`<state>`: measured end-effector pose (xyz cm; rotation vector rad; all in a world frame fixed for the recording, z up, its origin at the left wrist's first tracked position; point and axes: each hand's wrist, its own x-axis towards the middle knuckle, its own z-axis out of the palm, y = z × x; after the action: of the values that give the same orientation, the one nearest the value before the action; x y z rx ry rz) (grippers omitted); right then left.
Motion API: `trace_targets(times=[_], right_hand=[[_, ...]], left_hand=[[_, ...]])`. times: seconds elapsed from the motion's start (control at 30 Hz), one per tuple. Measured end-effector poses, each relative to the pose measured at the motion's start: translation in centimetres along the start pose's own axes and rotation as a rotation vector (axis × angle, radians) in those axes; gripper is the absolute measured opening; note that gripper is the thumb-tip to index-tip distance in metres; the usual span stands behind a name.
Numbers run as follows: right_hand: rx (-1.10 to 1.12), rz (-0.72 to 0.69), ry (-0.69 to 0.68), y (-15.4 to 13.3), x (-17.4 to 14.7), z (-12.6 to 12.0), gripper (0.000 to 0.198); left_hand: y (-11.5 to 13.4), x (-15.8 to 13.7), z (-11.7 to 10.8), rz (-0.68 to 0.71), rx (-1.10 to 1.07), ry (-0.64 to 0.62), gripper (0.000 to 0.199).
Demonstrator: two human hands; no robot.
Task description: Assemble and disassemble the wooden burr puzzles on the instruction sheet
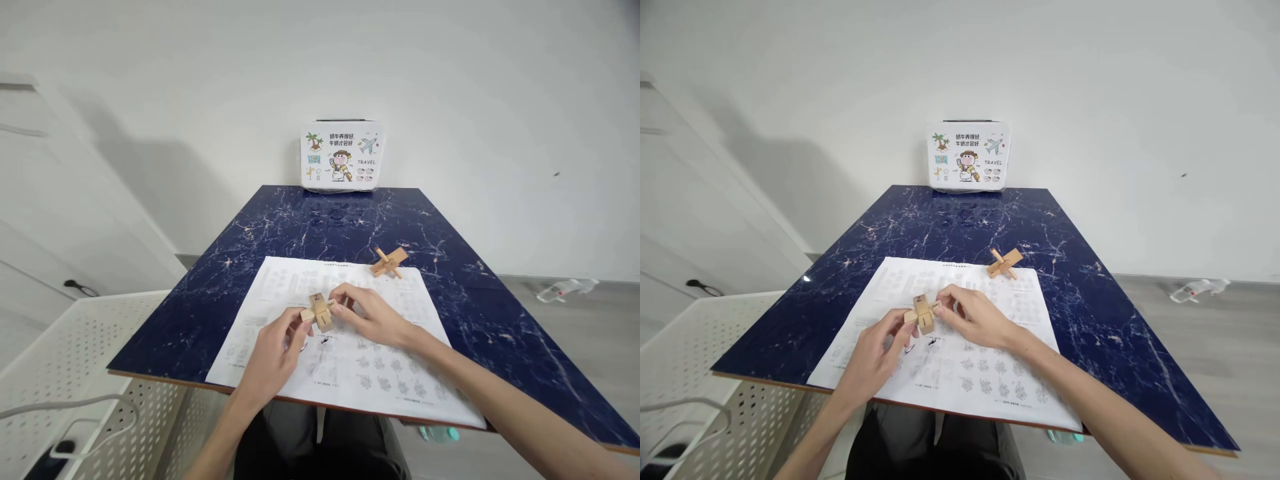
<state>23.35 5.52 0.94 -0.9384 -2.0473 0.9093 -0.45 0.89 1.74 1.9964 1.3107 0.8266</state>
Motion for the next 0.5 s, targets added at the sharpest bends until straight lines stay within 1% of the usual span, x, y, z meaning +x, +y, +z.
trace_targets(times=[0.1, 0.23, 0.27, 0.37, 0.4, 0.43, 0.5], right_hand=[[-0.057, -0.01, -0.064, 0.3, -0.3, 0.0, 0.024], [-0.095, -0.026, -0.035, 0.3, -0.4, 0.5, 0.022], [-0.099, -0.035, -0.027, 0.3, -0.4, 0.6, 0.021], [-0.089, -0.066, -0.012, 0.0, -0.6, 1.0, 0.02], [-0.081, -0.073, -0.009, -0.2, -0.6, 1.2, 0.02], [-0.074, -0.079, -0.005, -0.3, -0.7, 1.3, 0.019], [-0.066, -0.09, -0.001, -0.5, -0.7, 1.6, 0.018]], left_hand=[[-0.3, 0.0, -0.1, -0.015, -0.011, -0.005, 0.027], [-0.6, -0.2, 0.1, -0.017, -0.088, 0.007, 0.029], [-0.7, -0.2, 0.1, -0.009, -0.111, 0.016, 0.035], [-1.0, -0.3, 0.2, -0.02, -0.147, -0.01, 0.073], [-1.0, -0.3, 0.1, -0.032, -0.152, -0.024, 0.08], [-1.0, -0.3, 0.1, -0.043, -0.157, -0.034, 0.08], [-1.1, -0.2, 0.0, -0.046, -0.177, -0.032, 0.069]])
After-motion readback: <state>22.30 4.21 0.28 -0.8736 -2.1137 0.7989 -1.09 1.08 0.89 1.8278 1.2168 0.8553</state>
